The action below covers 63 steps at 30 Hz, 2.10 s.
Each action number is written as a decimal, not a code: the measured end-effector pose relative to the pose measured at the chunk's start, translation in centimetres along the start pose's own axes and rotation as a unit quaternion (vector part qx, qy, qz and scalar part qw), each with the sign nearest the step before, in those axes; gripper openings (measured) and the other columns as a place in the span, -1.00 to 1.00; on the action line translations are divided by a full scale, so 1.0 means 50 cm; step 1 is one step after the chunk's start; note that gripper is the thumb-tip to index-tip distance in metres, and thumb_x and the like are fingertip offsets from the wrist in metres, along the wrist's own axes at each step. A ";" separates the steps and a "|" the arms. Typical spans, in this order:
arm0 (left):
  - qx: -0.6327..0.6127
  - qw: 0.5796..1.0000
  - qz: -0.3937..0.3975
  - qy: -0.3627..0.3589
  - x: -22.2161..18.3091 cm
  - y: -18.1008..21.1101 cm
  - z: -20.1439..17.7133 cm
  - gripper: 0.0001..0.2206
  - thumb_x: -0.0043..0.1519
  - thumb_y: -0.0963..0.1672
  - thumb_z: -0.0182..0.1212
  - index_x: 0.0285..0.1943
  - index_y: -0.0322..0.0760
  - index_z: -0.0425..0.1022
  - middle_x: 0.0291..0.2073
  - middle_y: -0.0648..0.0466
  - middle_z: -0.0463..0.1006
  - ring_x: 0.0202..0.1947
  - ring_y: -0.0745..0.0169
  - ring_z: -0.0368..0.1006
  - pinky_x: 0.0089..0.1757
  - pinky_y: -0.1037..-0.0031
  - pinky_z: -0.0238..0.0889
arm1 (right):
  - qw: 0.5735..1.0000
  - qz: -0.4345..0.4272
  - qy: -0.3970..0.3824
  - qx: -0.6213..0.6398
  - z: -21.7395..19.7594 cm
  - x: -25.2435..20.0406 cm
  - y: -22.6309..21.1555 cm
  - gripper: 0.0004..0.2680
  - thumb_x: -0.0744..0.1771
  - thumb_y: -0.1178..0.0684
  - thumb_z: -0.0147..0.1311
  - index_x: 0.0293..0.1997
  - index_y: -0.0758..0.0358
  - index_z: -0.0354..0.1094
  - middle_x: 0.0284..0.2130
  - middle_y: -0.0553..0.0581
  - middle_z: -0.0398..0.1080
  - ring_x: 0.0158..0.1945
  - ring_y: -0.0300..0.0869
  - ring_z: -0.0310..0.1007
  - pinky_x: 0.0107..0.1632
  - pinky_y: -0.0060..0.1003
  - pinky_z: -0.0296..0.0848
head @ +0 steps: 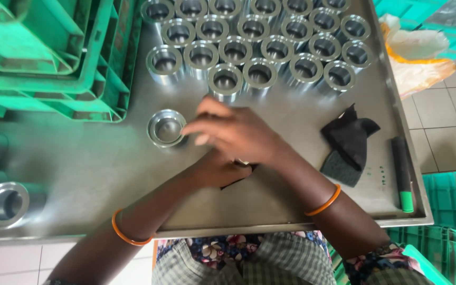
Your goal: Inspecting and cleaning metal rings using a cloth swatch on a workbench.
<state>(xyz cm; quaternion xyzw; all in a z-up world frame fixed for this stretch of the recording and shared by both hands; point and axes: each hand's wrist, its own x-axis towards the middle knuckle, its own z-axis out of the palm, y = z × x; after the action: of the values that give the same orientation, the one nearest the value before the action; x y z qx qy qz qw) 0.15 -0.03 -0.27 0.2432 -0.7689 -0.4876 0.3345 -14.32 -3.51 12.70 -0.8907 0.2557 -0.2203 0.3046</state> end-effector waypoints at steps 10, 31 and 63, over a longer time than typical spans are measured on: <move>-0.028 0.999 0.043 0.000 0.001 -0.002 0.004 -0.61 0.15 -0.23 0.24 0.18 -0.41 0.36 -0.08 0.02 0.48 -0.01 0.29 0.40 -0.01 0.39 0.29 | 0.996 -0.012 0.010 -0.088 0.008 -0.001 -0.049 -0.76 0.38 -0.05 0.02 0.15 0.02 0.47 -0.07 0.13 0.38 -0.04 -0.11 0.45 -0.03 -0.26 0.36; -0.169 0.973 -0.150 -0.041 0.021 0.081 -0.031 -0.61 0.12 -0.19 0.23 0.15 -0.38 0.44 -0.26 0.09 0.49 -0.23 0.32 0.41 -0.22 0.38 0.35 | 0.977 0.135 0.158 -0.048 0.001 -0.058 0.131 -0.82 0.47 -0.03 -0.06 0.09 0.14 0.43 -0.13 0.17 0.42 -0.04 0.09 0.48 -0.01 -0.08 0.43; 0.070 0.977 0.114 0.168 0.013 0.164 -0.076 -0.66 0.27 -0.18 0.35 0.20 -0.40 0.43 0.23 -0.17 0.44 0.37 -0.15 0.34 0.30 0.25 0.19 | 0.966 0.026 0.168 0.197 0.003 -0.064 0.084 -0.68 0.32 0.35 0.00 0.23 0.37 0.26 0.05 0.29 0.39 0.13 0.06 0.44 0.17 -0.17 0.40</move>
<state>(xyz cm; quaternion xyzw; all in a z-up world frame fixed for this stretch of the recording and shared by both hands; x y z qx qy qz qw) 2.16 0.61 8.54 0.2553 -0.7563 -0.3437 0.4948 -18.09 -4.43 9.09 -0.7563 0.2776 -0.4050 0.4323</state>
